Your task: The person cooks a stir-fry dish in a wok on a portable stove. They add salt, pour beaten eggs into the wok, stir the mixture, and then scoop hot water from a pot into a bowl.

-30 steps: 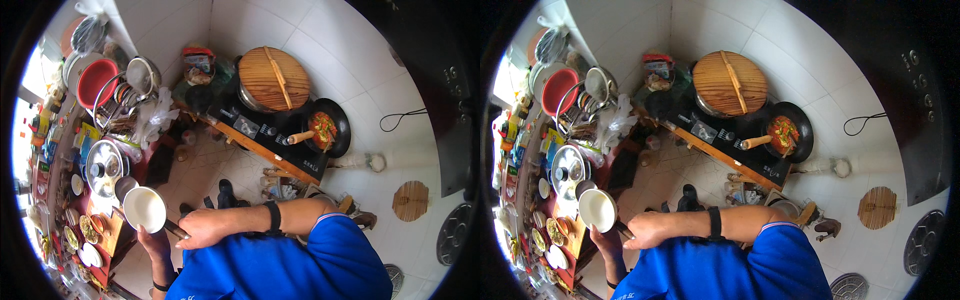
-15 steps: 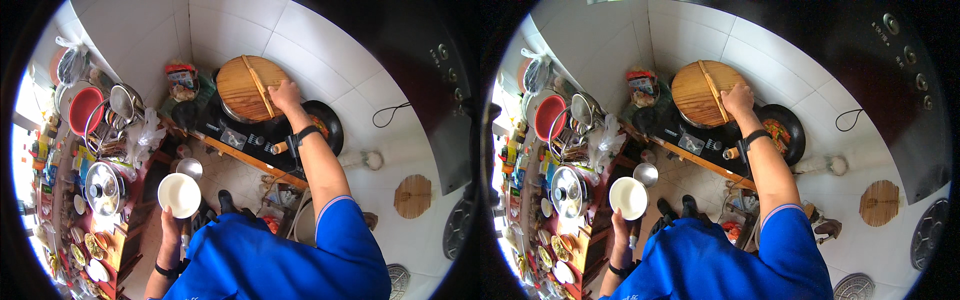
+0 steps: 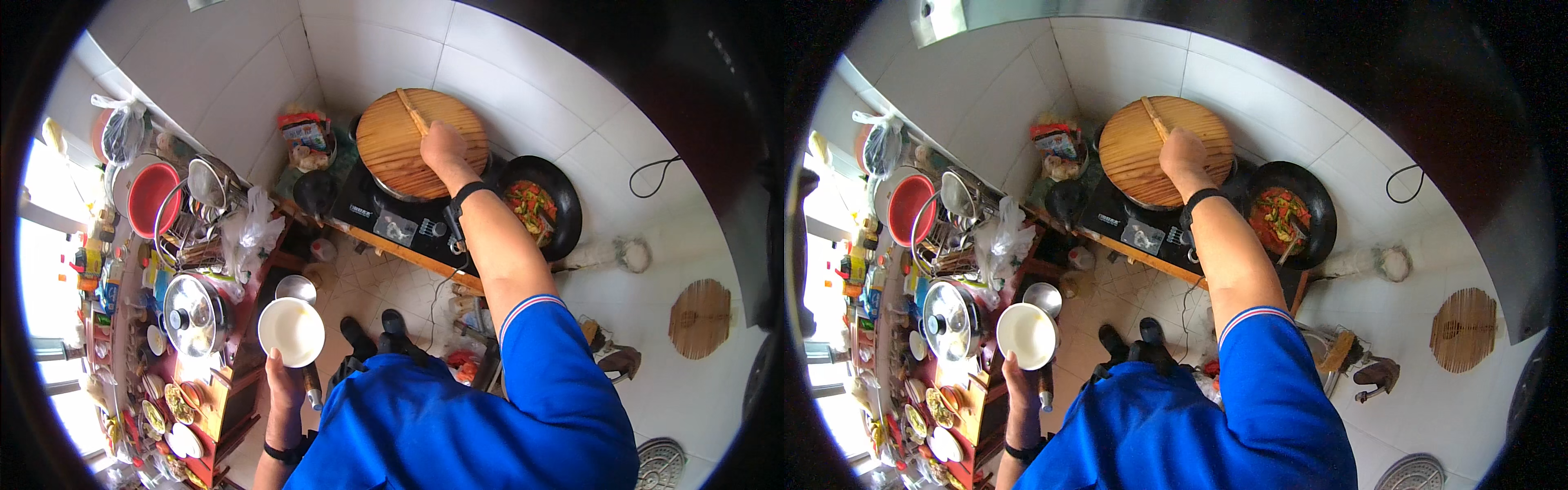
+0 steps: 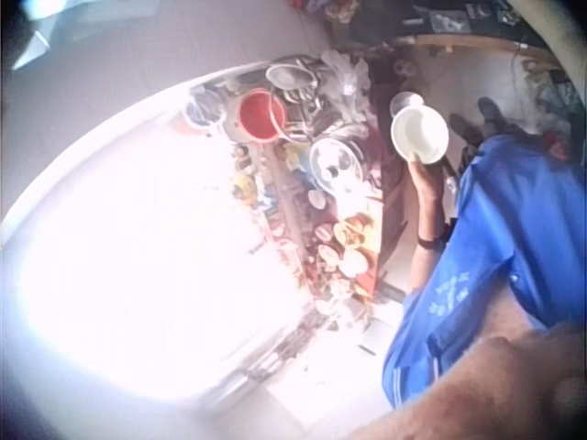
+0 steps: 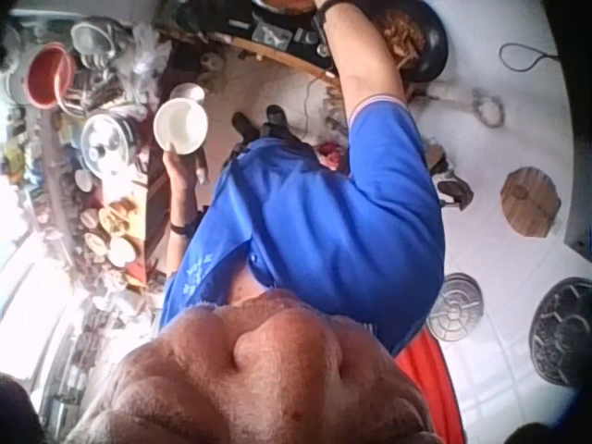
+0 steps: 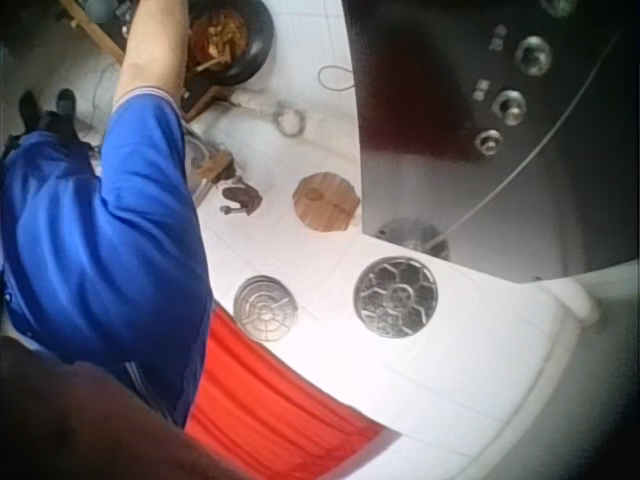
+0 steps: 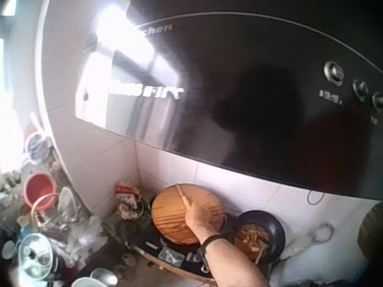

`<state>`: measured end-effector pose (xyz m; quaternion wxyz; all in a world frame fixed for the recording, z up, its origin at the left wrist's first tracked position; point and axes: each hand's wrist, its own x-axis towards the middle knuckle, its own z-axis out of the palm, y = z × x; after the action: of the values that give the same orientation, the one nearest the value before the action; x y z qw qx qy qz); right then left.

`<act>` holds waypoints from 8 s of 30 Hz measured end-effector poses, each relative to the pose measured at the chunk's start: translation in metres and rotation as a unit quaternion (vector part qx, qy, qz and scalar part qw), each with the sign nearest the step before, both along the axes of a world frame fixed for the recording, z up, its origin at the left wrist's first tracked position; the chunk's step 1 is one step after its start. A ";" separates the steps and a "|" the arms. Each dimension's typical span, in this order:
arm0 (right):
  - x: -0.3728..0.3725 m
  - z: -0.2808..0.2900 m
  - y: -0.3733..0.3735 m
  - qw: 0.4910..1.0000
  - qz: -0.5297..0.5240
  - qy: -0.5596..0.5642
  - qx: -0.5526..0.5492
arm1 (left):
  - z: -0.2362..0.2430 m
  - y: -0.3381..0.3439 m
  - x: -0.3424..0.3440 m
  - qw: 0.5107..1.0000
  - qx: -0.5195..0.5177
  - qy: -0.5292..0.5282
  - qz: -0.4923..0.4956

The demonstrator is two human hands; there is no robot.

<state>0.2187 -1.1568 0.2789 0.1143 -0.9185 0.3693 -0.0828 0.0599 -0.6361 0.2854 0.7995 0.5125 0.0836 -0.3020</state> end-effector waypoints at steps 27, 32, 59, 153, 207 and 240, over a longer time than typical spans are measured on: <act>-0.289 -0.011 -0.150 0.968 -0.247 0.043 -0.011 | -0.009 -0.038 -0.012 0.998 -0.037 0.010 -0.056; -0.278 -0.018 -0.143 0.964 -0.252 0.082 -0.005 | -0.003 -0.031 -0.022 1.000 -0.001 0.002 -0.022; -0.220 0.064 0.248 0.464 0.133 0.018 0.875 | 0.002 -0.117 0.002 0.989 -0.060 -0.132 0.003; -0.212 0.225 0.075 0.958 0.276 0.067 0.038 | -0.072 -0.248 0.129 0.973 -0.174 0.106 -0.104; -0.186 0.212 0.032 0.877 0.087 0.085 0.465 | -0.079 -0.254 0.130 0.972 -0.182 0.120 -0.083; -0.208 0.078 0.499 0.650 0.208 0.126 0.720 | -0.117 0.291 -0.022 0.974 0.020 0.009 0.225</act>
<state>0.0108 -0.6574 0.3570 0.7060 -0.6021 0.1232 0.3519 0.0379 -0.3454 0.1680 0.8356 0.4936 0.2101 -0.1179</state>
